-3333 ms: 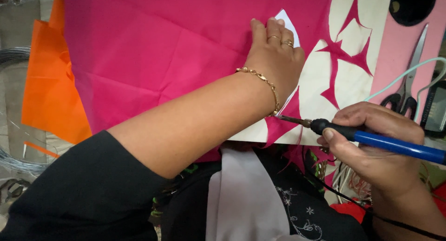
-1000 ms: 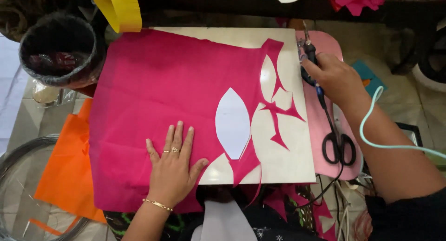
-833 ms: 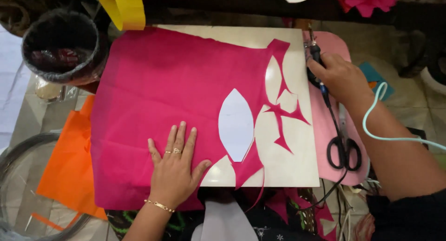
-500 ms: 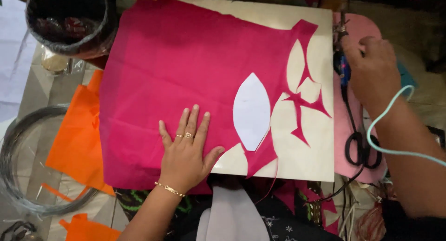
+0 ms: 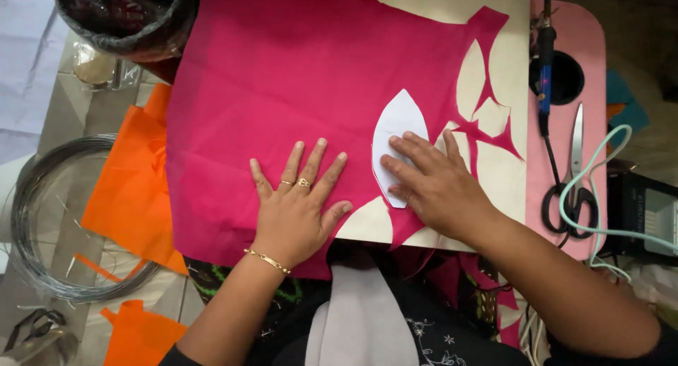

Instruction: Using a heat cutting tool to trace a template and cut out leaf-shaped pieces from pink fabric.

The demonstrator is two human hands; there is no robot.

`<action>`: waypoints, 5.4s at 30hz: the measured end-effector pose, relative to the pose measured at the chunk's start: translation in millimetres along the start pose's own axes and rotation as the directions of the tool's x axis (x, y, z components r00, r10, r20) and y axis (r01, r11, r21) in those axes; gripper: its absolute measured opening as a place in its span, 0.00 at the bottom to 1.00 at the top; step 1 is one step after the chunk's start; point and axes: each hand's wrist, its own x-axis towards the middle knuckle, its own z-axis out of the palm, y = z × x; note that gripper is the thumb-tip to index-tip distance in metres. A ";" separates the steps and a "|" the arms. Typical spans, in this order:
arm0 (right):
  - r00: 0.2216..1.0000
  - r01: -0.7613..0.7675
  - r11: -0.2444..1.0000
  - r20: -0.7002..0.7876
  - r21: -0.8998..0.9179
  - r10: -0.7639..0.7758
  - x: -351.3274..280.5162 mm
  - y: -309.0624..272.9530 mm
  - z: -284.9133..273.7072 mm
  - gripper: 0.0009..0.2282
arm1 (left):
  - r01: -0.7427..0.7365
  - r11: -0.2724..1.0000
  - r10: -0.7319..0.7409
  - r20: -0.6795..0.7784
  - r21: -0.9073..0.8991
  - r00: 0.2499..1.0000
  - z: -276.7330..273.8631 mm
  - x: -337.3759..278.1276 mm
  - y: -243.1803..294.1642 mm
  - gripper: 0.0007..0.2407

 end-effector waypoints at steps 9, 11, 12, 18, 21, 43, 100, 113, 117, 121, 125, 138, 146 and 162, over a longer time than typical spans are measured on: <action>0.998 -0.013 1.000 0.060 0.004 0.013 -2.7 2.3 0.5 0.18 | 0.036 0.999 -0.030 0.145 -0.037 0.989 -17.2 1.4 -7.4 0.25; 0.998 -0.018 1.000 0.061 0.013 0.017 -1.4 1.2 0.2 0.18 | 0.020 0.999 -0.016 0.102 -0.037 0.995 -28.0 23.8 -8.4 0.24; 0.998 -0.021 1.000 0.065 0.023 0.019 -1.4 0.7 -0.5 0.18 | 0.008 0.999 -0.006 0.061 -0.038 0.998 -33.3 34.6 -8.1 0.25; 0.997 -0.021 1.000 0.079 0.020 0.019 -2.4 -2.3 -3.0 0.18 | -0.080 0.994 0.089 0.149 -0.069 0.985 -20.4 126.0 -11.8 0.19; 0.996 0.004 1.000 0.086 0.009 -0.005 -7.4 -4.3 -5.9 0.18 | -0.017 0.998 0.026 0.142 -0.062 0.990 -14.1 141.0 -18.2 0.18; 0.972 0.170 0.965 -0.198 0.199 -0.130 16.5 18.0 -61.8 0.06 | -0.051 0.995 0.060 0.108 -0.083 0.992 -19.4 108.8 2.7 0.21; 0.564 -0.467 0.251 0.067 0.848 0.823 -130.2 -48.1 -70.2 0.11 | -0.351 0.472 0.307 -0.223 -0.809 0.925 -47.4 4.2 47.8 0.23; 0.742 0.005 0.033 -0.026 0.999 0.670 -31.2 -69.6 -95.1 0.24 | -0.050 0.049 -0.216 -0.059 -0.998 0.975 -72.4 15.1 70.2 0.08; 0.632 -0.030 0.178 -0.119 0.984 0.766 -16.6 -66.5 -101.2 0.17 | -0.157 -0.002 -0.182 -0.154 -0.988 0.971 -78.9 23.0 77.5 0.09; 0.642 -0.040 0.318 -0.219 0.947 0.735 -6.3 -54.1 -113.4 0.16 | -0.302 0.152 -0.269 -0.334 -0.941 0.903 -82.7 36.4 76.6 0.12; 0.687 -0.026 0.325 -0.219 0.945 0.692 0.6 -33.5 -114.6 0.15 | -0.340 -0.077 -0.379 -0.288 -0.937 0.880 -76.9 47.4 68.7 0.11; 0.810 -0.086 0.727 -0.377 0.681 0.449 16.1 7.7 -120.1 0.18 | 0.034 -0.702 -0.255 0.295 -0.712 0.921 -65.7 61.7 53.6 0.10; 0.779 0.248 0.966 -0.607 0.072 -0.155 38.1 30.6 -132.2 0.03 | 0.325 -0.782 0.293 0.146 -0.531 0.945 -76.2 39.6 49.5 0.19; 0.598 -0.301 0.910 -0.687 0.284 0.412 25.3 243.9 -151.2 0.05 | -0.057 -0.701 -0.217 0.136 -0.711 0.967 -36.5 17.0 -16.5 0.14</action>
